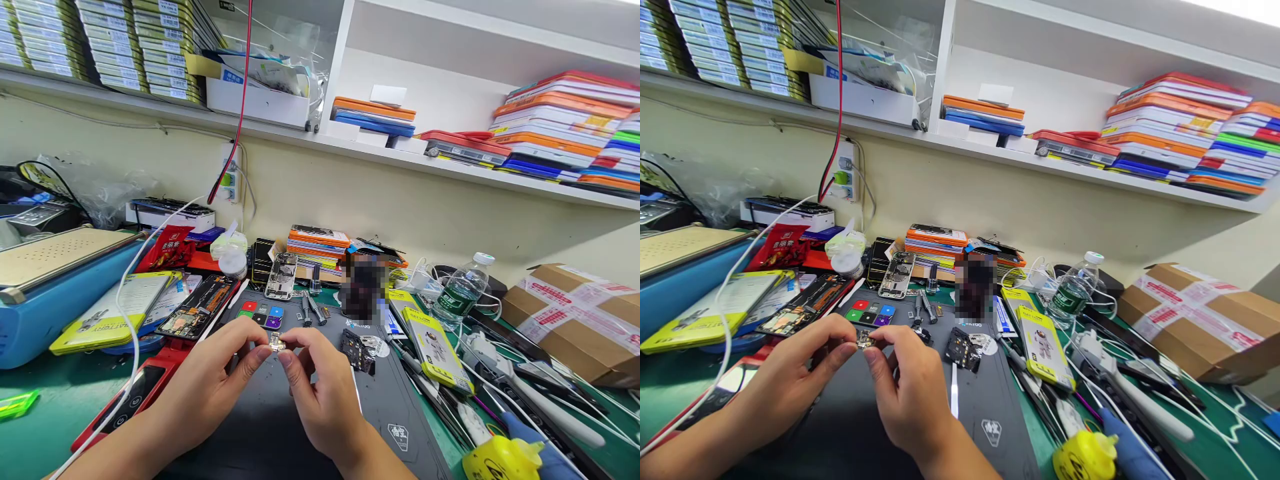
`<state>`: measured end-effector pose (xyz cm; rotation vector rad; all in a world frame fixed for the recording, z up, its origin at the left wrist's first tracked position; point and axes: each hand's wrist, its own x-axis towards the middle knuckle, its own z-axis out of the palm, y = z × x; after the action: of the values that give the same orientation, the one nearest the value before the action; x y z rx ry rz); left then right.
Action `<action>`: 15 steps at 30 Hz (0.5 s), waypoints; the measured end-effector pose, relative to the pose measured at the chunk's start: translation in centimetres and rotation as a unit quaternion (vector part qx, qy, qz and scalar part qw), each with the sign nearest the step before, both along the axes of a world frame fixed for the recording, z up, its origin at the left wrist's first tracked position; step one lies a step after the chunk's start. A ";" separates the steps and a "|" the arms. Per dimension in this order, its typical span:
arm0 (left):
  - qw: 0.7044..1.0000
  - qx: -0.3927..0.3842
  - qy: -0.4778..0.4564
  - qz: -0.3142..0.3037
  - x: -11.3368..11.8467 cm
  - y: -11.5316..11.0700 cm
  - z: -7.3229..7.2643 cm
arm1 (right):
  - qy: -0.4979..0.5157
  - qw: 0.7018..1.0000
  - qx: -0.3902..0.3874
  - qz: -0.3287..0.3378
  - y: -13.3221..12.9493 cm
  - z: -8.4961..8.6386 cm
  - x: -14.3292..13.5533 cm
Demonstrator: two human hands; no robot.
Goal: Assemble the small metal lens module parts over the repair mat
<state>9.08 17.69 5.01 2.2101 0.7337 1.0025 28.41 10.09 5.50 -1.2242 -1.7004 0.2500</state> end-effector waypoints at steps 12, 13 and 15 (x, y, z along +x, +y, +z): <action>0.999 0.017 -0.024 -0.021 0.0 -0.2 0.3 | 0.013 1.000 -0.019 -0.001 0.0 0.2 -0.1; 0.999 0.016 -0.024 -0.022 0.0 -0.2 0.3 | 0.013 1.000 -0.020 -0.001 0.0 0.2 -0.2; 0.999 0.015 -0.027 -0.024 0.0 -0.3 0.3 | 0.011 1.000 -0.019 -0.002 0.0 0.1 -0.2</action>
<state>9.05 17.41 5.35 2.2077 0.6429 1.0509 28.25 10.09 5.63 -1.2472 -1.6814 0.2941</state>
